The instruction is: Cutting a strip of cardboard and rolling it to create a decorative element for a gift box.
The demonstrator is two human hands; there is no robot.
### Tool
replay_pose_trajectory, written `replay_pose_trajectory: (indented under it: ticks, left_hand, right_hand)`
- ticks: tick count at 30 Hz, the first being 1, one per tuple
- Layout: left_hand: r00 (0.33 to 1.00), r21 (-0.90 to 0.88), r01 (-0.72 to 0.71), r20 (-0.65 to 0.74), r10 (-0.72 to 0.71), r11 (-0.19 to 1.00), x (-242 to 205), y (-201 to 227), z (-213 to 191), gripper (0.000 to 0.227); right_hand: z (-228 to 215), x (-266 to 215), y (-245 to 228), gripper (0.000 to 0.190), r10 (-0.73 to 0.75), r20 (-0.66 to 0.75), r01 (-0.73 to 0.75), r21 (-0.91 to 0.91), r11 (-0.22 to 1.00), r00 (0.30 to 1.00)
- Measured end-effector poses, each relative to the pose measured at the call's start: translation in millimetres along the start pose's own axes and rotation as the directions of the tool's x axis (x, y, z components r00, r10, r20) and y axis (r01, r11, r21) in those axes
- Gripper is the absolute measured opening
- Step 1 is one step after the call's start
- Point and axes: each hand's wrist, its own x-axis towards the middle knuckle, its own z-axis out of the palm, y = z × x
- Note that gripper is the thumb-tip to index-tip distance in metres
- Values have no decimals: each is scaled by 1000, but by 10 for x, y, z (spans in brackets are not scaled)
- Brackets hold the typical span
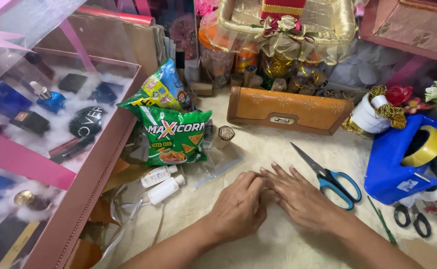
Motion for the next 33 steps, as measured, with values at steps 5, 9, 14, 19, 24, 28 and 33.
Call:
replay_pose_trajectory:
  ticks: [5, 9, 14, 19, 24, 28, 33]
  left_hand:
    - [982, 253, -187, 22, 188, 949, 22, -199, 354, 49]
    - [977, 386, -213, 89, 194, 897, 74, -326, 486, 61]
    - [996, 21, 59, 63, -60, 998, 108, -351, 403, 52]
    - [860, -371, 503, 121, -496, 781, 240, -124, 45, 56]
    - [915, -835, 280, 83, -395, 473, 190, -162, 156, 46]
    - [942, -908, 296, 227, -246, 298, 244, 9, -40, 63]
    - [907, -830, 417, 407, -108, 371, 299, 66, -201, 90]
  right_hand:
    - [-2, 164, 208, 59, -26, 5, 26, 21, 999, 1000]
    - [109, 213, 269, 60, 48, -110, -34, 130, 991, 993]
    - [-72, 128, 74, 72, 182, -213, -137, 212, 968, 960]
    - [-610, -61, -402, 88, 400, -88, -241, 675, 697, 912]
    - [-636, -37, -433, 44, 275, -224, -168, 403, 900, 935]
    - [-574, -105, -348, 43, 196, -324, -79, 339, 937, 926]
    - [-581, -208, -376, 28, 84, -429, -45, 100, 994, 899]
